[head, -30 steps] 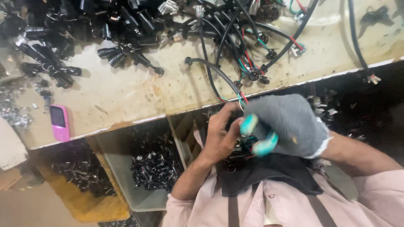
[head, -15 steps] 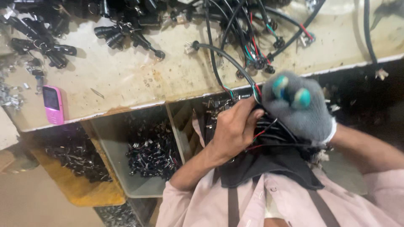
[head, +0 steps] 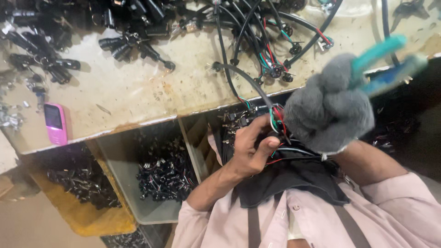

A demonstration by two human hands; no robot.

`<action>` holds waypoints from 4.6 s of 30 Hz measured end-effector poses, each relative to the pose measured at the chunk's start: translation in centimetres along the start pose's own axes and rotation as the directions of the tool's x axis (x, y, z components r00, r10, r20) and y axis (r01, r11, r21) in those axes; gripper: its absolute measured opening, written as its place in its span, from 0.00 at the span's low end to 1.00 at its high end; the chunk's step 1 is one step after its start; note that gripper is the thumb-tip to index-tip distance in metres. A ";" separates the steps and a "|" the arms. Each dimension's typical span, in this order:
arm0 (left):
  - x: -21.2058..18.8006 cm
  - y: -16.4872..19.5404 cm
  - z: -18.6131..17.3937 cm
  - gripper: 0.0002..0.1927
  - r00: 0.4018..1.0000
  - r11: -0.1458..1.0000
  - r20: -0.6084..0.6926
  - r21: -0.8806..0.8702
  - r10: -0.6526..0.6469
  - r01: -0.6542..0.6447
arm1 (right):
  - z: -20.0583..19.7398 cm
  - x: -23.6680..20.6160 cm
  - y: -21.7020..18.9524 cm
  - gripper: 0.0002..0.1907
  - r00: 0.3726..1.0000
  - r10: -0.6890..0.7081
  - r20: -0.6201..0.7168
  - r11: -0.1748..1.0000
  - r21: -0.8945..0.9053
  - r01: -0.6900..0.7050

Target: The person repeatedly picks small black cylindrical components from a pile on the table and attaches them to the ends of wires using pliers. The person holds the wire with one hand and uses the pliers with the other to secure the component, then places the finished assembly back on the table.

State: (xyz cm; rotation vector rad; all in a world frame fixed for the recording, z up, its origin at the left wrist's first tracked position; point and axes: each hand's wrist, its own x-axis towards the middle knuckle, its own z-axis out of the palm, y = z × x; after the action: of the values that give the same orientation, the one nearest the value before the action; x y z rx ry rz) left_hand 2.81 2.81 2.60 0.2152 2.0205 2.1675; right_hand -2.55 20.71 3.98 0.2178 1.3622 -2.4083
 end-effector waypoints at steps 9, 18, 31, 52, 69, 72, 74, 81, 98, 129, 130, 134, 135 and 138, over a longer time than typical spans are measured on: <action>-0.2 3.4 -2.0 0.29 0.882 0.479 0.425 0.829 -0.202 -0.289 | 4.0 5.0 -4.9 0.12 0.867 -0.205 0.454 0.467 -0.733 0.494; -1.4 4.3 -10.6 0.07 0.981 0.466 0.023 0.878 0.195 -0.113 | 6.6 5.0 -3.4 0.12 0.831 0.060 0.553 -0.214 -0.806 0.552; 7.9 -2.8 -17.4 0.24 0.659 0.956 -0.707 0.286 0.254 -0.062 | -5.9 3.6 -3.8 0.22 0.904 -0.053 0.424 -0.077 -0.904 0.420; 3.1 0.8 -1.7 0.17 0.981 0.984 0.105 -0.057 -0.162 0.168 | -4.8 6.6 -6.6 0.11 0.985 0.004 0.174 0.481 -0.863 0.151; 1.9 0.1 -0.1 0.12 0.984 0.975 0.106 0.159 0.141 -0.157 | -2.2 -2.6 -1.6 0.08 0.954 -0.300 -0.012 0.948 -0.116 0.297; 1.6 0.1 0.5 0.13 0.982 0.979 0.103 0.111 0.160 -0.171 | -2.2 -2.8 -0.4 0.08 0.983 -0.184 -0.016 0.972 -0.155 0.179; 1.5 0.1 1.1 0.15 0.993 0.992 0.072 0.073 0.096 -0.101 | -1.6 -2.2 -0.2 0.08 0.987 -0.160 -0.035 0.979 -0.137 0.154; 1.3 0.7 0.5 0.40 0.984 0.994 0.143 0.029 0.103 -0.108 | -0.1 0.5 -3.5 0.08 0.971 -0.219 -0.095 0.974 -0.076 0.212; 4.4 2.2 -8.7 0.11 0.880 0.694 0.446 0.686 -0.165 -0.218 | -0.3 9.5 -6.0 0.20 0.941 -0.001 0.338 -0.277 -0.904 0.324; 4.6 -0.9 -1.7 0.16 0.991 0.991 0.126 0.123 0.043 -0.059 | -1.0 1.9 -6.6 0.08 0.630 0.224 0.743 -0.025 -0.642 0.766; 4.6 -0.5 -1.5 0.16 0.991 0.998 0.132 0.058 -0.037 0.030 | -0.8 2.0 -6.7 0.10 0.684 0.041 0.728 0.141 -0.682 0.718; 4.5 0.2 0.0 0.11 1.000 0.907 -0.015 0.420 -0.026 0.030 | -0.2 1.8 -5.1 0.11 0.833 -0.314 0.456 0.504 -0.663 0.553; 4.3 0.3 0.3 0.11 0.997 0.912 -0.019 0.401 -0.081 0.082 | -0.3 1.7 -4.4 0.11 0.849 -0.340 0.404 0.514 -0.676 0.528; 4.3 0.3 0.9 0.11 0.996 0.909 -0.032 0.407 -0.086 0.092 | -1.2 1.6 -2.6 0.11 0.865 -0.321 0.386 0.550 -0.667 0.502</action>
State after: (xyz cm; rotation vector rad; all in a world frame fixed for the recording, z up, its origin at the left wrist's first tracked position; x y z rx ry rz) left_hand -1.15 4.65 2.93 0.1555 2.4215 1.6743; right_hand -5.06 22.62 4.92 -0.6582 2.3579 -1.8288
